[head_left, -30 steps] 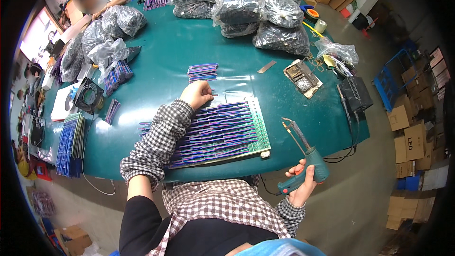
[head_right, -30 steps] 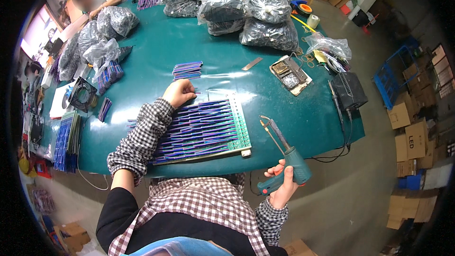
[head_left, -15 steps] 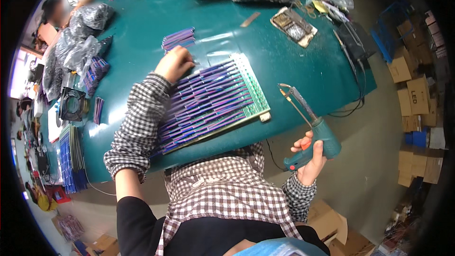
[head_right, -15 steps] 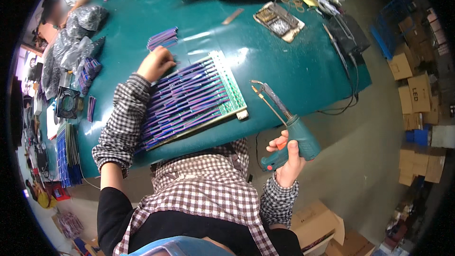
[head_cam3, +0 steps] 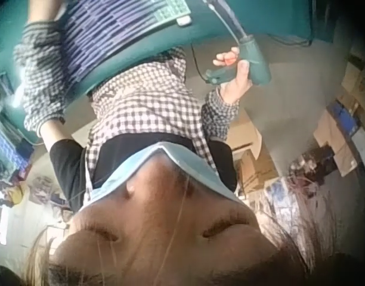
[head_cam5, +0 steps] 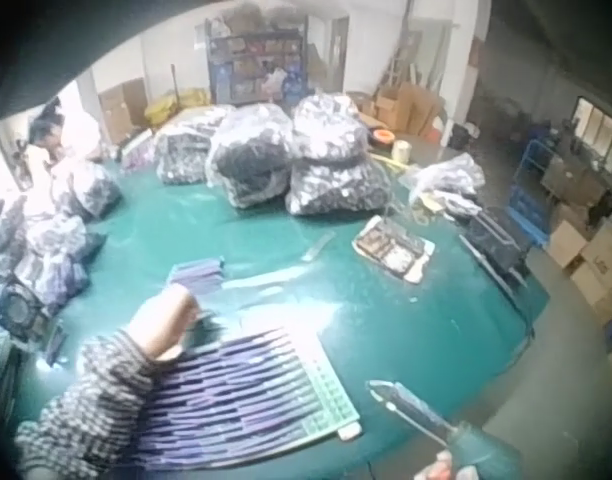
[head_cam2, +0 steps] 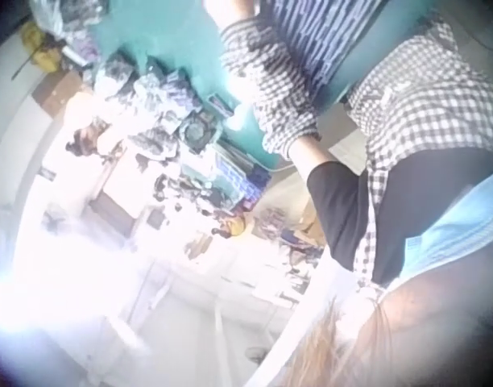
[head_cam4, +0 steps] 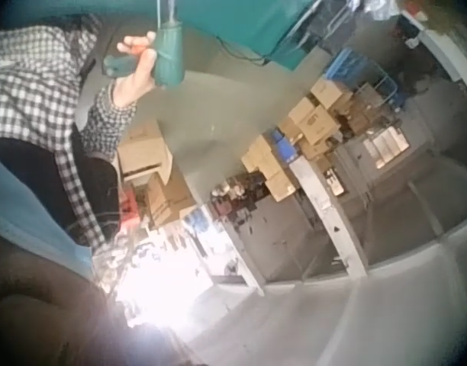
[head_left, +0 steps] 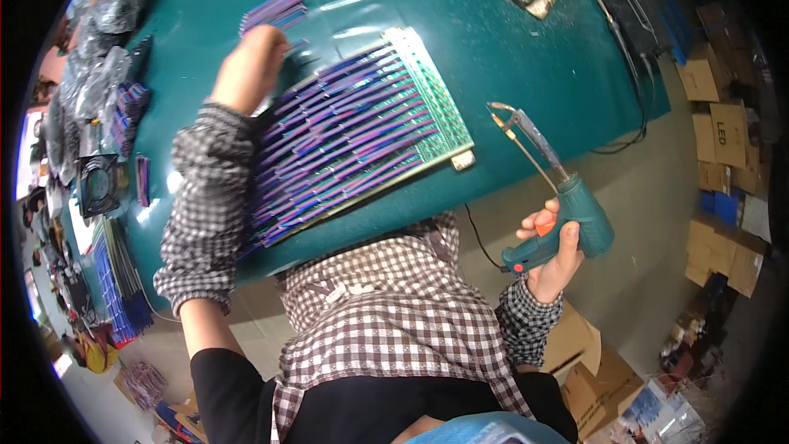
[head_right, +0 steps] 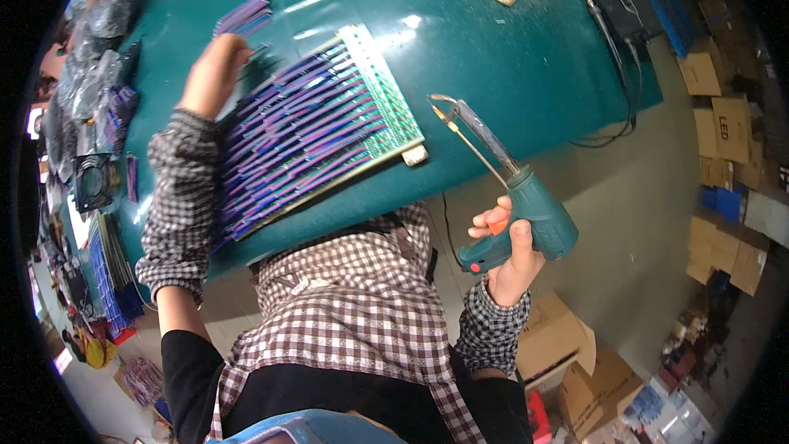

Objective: The person solders wires onto a circuit board using a soldering iron.

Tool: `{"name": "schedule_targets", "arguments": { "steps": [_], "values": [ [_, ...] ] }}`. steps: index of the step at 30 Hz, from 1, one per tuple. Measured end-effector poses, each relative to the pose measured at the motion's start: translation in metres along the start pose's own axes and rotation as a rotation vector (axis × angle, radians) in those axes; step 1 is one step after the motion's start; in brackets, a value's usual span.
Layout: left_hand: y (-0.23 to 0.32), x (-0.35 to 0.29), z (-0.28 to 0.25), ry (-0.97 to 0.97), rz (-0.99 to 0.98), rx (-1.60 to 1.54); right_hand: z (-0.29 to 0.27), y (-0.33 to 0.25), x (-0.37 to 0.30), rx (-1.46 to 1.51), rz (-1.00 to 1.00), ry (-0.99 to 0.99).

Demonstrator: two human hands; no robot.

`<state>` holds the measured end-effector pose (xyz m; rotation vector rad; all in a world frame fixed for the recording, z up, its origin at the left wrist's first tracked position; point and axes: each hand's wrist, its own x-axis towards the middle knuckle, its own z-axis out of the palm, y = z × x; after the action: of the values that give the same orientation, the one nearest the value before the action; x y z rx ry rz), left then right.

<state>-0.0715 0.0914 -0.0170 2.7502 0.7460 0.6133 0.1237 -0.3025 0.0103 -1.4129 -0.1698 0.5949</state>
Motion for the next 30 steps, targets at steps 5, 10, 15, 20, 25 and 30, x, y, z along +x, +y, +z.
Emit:
{"name": "schedule_targets", "arguments": {
  "steps": [5,10,15,20,25,30],
  "values": [
    [0.090,-0.009,-0.043,0.041,-0.333,-0.482,-0.013,-0.002,-0.004,0.033,-0.042,-0.007],
    [0.171,-0.030,-0.019,-0.049,-0.044,-0.501,-0.013,-0.008,-0.010,-0.026,-0.022,-0.025],
    [0.189,-0.044,0.025,-0.029,0.142,-0.242,-0.014,-0.014,-0.014,-0.034,-0.029,-0.045],
    [0.186,-0.048,0.035,-0.006,0.224,-0.208,-0.009,-0.016,-0.022,-0.178,-0.077,-0.065],
    [0.182,-0.050,0.040,0.051,0.264,-0.156,-0.009,-0.023,-0.032,-0.236,-0.023,-0.120],
    [0.183,-0.049,0.041,0.076,0.269,-0.170,-0.006,-0.022,-0.034,-0.309,-0.048,-0.143]
  ]
}}
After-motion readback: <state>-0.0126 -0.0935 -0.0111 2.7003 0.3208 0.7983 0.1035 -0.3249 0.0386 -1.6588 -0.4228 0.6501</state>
